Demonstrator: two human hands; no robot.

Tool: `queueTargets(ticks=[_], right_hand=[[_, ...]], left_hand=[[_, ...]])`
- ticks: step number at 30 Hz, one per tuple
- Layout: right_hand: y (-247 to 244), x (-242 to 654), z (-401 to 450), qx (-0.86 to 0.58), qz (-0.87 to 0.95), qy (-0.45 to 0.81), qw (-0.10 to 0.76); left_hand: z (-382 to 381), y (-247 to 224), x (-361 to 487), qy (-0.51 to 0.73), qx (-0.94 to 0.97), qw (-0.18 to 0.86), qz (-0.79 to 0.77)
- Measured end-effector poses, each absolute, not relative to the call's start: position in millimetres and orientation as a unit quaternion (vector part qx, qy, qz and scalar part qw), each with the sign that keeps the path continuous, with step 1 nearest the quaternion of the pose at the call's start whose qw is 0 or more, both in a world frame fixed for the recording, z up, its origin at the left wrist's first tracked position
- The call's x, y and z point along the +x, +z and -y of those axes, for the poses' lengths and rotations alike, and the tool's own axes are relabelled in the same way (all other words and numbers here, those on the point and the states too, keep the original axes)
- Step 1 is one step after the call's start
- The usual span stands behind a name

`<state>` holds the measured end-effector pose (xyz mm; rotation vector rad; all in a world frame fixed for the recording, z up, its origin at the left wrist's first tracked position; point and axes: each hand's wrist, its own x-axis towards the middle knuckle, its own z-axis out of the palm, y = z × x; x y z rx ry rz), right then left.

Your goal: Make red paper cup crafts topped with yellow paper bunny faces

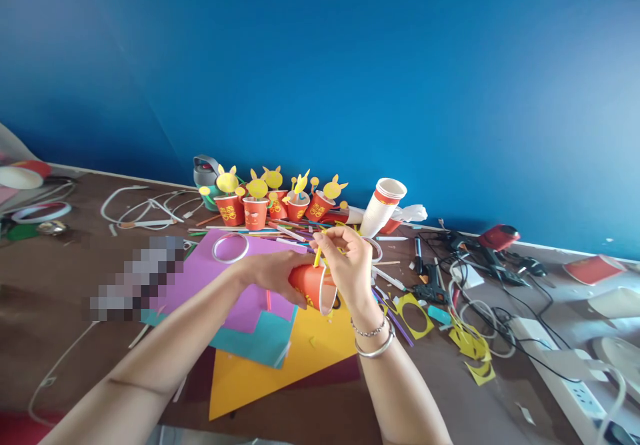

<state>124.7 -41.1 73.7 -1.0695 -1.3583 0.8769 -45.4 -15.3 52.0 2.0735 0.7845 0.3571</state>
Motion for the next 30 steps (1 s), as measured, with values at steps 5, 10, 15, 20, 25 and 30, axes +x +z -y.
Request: queueTargets(ticks=[5, 10, 15, 20, 25, 30], right_hand=[[84, 137, 43, -0.437, 0.6, 0.389, 0.546], [89, 152, 41, -0.445, 0.613, 0.282, 0.589], [91, 159, 41, -0.447, 0.697, 0.15, 0.54], [91, 155, 46, -0.434, 0.784, -0.086, 0.435], [83, 154, 42, -0.488, 0.808, -0.143, 0.298], [76, 157, 36, -0.5, 0.83, -0.03, 0.244]], left_hand=[[10, 48, -42, 0.218, 0.781, 0.519, -0.27], [2, 35, -37, 0.354, 0.711, 0.551, -0.256], [-1, 30, -34, 0.462, 0.664, 0.529, -0.255], [-3, 32, -38, 0.462, 0.711, 0.443, -0.291], [-3, 35, -41, 0.434, 0.764, 0.362, -0.312], [-2, 38, -42, 0.378, 0.788, 0.362, -0.323]])
